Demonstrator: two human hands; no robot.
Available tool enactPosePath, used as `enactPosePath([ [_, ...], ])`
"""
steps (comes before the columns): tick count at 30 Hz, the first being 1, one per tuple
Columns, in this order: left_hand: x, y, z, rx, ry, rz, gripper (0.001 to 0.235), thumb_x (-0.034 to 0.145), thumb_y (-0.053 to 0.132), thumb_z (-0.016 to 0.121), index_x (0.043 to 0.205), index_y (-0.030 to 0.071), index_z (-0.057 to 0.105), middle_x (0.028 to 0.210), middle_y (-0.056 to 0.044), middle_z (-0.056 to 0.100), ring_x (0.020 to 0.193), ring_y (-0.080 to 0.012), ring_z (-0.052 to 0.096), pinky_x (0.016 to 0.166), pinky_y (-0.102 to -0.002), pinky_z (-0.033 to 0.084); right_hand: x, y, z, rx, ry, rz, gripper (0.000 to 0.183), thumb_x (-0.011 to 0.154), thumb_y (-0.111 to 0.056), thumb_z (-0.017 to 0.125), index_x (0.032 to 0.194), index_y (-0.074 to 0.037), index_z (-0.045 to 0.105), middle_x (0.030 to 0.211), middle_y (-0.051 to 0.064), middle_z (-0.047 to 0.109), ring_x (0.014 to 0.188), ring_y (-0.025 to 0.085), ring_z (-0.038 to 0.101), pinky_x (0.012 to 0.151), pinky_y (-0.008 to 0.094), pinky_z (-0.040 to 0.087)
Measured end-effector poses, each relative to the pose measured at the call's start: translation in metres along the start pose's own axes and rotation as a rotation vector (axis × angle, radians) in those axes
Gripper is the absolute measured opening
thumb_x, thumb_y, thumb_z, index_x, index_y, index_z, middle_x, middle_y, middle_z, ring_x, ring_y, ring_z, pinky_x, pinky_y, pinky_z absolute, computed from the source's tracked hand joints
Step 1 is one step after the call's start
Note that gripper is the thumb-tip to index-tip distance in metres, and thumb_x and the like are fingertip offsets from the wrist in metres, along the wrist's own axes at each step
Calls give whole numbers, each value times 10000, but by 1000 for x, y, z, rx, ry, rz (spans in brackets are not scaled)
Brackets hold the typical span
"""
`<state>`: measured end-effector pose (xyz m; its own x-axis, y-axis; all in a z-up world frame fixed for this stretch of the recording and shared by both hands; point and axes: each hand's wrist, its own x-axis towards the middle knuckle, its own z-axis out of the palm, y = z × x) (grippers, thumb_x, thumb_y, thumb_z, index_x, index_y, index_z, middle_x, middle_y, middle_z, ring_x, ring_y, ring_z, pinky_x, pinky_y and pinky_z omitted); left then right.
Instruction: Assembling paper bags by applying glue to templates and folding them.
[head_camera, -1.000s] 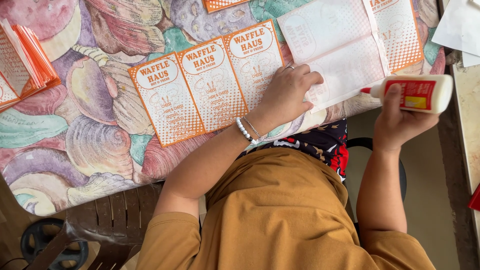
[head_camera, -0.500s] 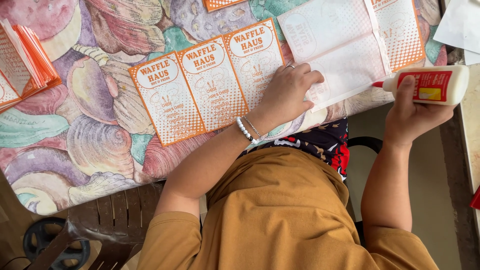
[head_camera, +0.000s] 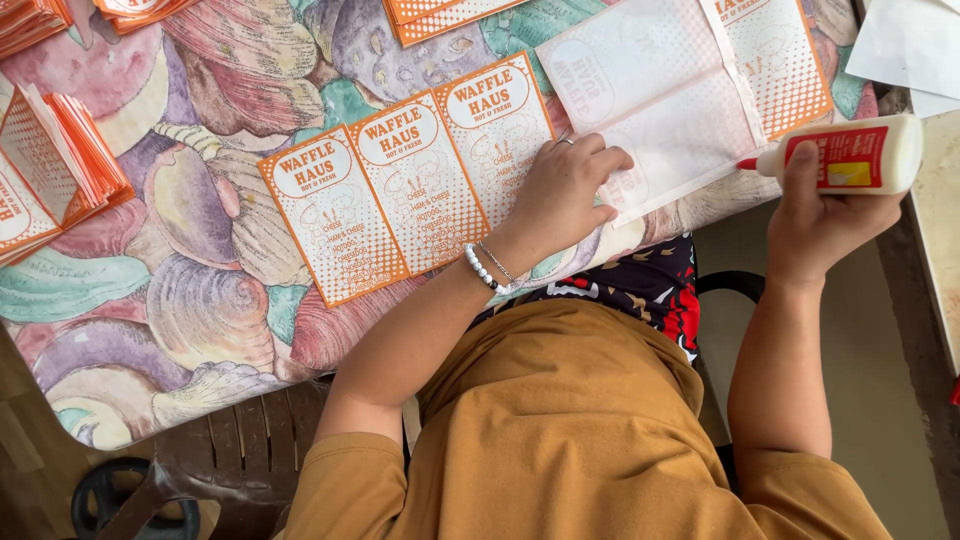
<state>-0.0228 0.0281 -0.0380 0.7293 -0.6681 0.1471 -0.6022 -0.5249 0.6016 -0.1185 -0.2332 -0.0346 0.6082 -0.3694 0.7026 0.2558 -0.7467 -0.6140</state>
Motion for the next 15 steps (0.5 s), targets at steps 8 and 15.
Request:
enactPosePath([
  [8,1,-1,0,-4,-8,-7,528,646,270,923,1114,241,681,924,16,613,893,-263,639,791,-425,438,-14,-16,5,8,-28,99,158,1037,65,785,1111,132,663,901,161,651,806,227,602,697,400,538],
  [15,0,0,-1,0,2,4,533,645,267,927,1118,234,684,941,5,620,890,-279,644,787,-432,445,-13,-1,2,45,-22,93,197,1072,53,818,998,103,643,904,193,700,814,278,686,706,410,571],
])
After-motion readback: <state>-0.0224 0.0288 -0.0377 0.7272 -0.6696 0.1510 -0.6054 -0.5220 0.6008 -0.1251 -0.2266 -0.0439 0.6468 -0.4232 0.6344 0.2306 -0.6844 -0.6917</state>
